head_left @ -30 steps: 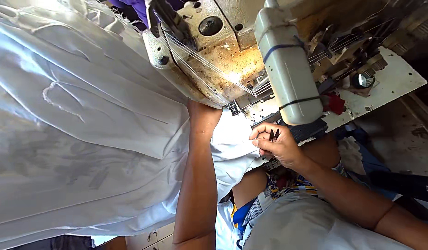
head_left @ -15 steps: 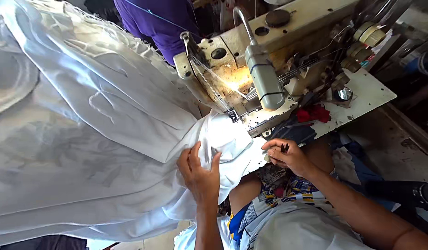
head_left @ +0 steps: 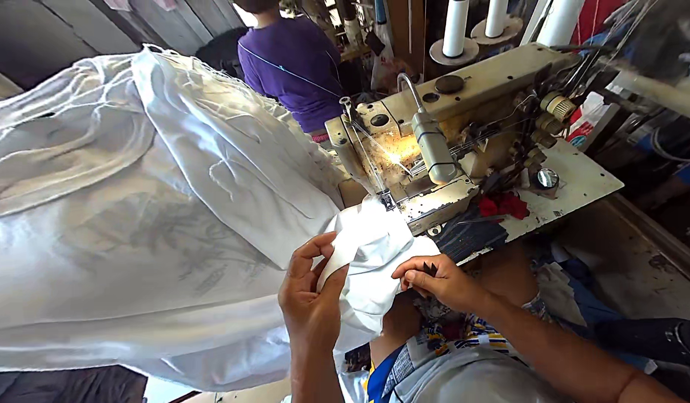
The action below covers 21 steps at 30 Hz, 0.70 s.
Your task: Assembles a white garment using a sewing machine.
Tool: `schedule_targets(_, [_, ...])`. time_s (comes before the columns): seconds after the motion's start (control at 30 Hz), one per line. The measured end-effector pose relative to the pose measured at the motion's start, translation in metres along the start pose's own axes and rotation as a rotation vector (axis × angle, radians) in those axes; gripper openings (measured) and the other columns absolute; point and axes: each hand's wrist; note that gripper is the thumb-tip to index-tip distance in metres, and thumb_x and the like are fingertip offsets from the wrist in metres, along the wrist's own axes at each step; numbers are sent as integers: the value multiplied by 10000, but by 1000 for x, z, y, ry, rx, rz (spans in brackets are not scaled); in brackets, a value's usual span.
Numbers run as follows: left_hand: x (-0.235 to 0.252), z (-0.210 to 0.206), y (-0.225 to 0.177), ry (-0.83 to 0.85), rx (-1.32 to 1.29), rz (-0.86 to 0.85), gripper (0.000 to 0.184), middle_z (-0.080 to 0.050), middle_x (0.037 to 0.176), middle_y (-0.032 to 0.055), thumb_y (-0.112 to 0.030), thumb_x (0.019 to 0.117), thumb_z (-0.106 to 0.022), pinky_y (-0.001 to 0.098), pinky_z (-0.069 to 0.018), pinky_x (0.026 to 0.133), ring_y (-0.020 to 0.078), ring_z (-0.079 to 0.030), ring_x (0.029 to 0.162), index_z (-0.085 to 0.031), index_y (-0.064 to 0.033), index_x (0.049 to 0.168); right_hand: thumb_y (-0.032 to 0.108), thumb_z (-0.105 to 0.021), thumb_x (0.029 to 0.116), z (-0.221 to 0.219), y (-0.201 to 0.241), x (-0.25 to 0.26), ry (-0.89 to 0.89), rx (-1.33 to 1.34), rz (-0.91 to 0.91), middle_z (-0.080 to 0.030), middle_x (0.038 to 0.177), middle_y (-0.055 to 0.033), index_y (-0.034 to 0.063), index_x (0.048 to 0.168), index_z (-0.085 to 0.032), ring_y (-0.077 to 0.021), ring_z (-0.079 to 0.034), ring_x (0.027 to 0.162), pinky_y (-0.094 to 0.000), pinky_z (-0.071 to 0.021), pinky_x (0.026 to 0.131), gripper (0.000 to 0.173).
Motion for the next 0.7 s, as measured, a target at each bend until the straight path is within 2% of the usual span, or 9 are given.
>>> schedule_targets(0.07, [6, -8, -4, 24, -70, -12, 390, -661, 1189, 94, -37, 918, -648, 328, -616, 844, 200, -680, 1017, -584, 9, 1300, 126, -616, 1028, -7, 1, 2, 14, -57, 71, -733, 1053, -75, 4, 1162, -727, -82, -658, 795, -244, -563, 684, 213])
schedule_targets(0.1, [9, -12, -6, 33, -104, -20, 382, -663, 1192, 96, -36, 924, -639, 334, -615, 850, 201, -682, 1017, -587, 6, 1299, 129, -685, 984, -11, 2, 4, 33, -71, 117, -726, 1131, -87, 4, 1169, -726, -113, -681, 917, -273, -582, 767, 228])
schedule_targets(0.2, [19, -26, -12, 32, -219, -49, 351, -678, 1196, 81, -35, 931, -630, 339, -611, 873, 190, -690, 1017, -618, -30, 1281, 139, -847, 841, -32, -3, 10, 94, -45, 230, -643, 1345, -154, -45, 1277, -666, -190, -628, 1207, -357, -547, 1014, 507])
schedule_targets(0.23, [23, -31, -13, 17, -262, -61, 329, -684, 1176, 70, -36, 931, -632, 335, -608, 875, 180, -688, 1008, -640, -44, 1259, 136, -878, 805, -41, -7, 11, 104, -27, 234, -639, 1361, -155, -52, 1281, -659, -185, -616, 1253, -364, -533, 1059, 556])
schedule_targets(0.27, [27, -37, -14, 0, -309, -76, 310, -689, 1148, 66, -29, 928, -630, 330, -607, 864, 171, -689, 986, -660, -51, 1236, 122, -895, 780, -50, -13, 11, 110, -13, 207, -670, 1304, -132, -44, 1251, -672, -154, -640, 1206, -350, -548, 1038, 548])
schedule_targets(0.33, [35, -45, -16, -25, -390, -102, 286, -698, 1098, 69, -5, 926, -619, 321, -614, 815, 155, -695, 922, -677, -54, 1202, 93, -889, 783, -65, -26, 11, 137, -14, 141, -737, 1073, -85, -32, 1119, -703, -96, -697, 1005, -312, -591, 916, 403])
schedule_targets(0.43, [46, -38, -25, -44, -397, -153, 253, -710, 1100, 57, -9, 957, -630, 328, -617, 811, 147, -700, 909, -687, -70, 1196, 48, -813, 867, -75, -43, 6, 207, 11, 68, -763, 989, -78, -47, 1073, -717, -83, -721, 944, -303, -601, 900, 246])
schedule_targets(0.57, [61, 8, -30, -106, -70, -241, 285, -700, 1153, 10, -8, 941, -663, 326, -616, 825, 144, -696, 950, -666, -90, 1213, 31, -791, 876, -61, -36, -11, 329, 48, 71, -762, 929, -65, -42, 1016, -723, -66, -721, 883, -282, -607, 838, 172])
schedule_targets(0.7, [63, 49, -29, -72, 343, -165, 258, -662, 1164, -31, -60, 910, -678, 228, -609, 716, 68, -686, 894, -670, -126, 1159, 48, -791, 842, -29, 6, -20, 675, 75, 69, -679, 730, -49, -45, 823, -671, -16, -639, 681, -193, -520, 637, 153])
Point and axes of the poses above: each hand's wrist, its own x-axis towards the middle knuckle, its own z-axis out of the back of the hand, y = z × x
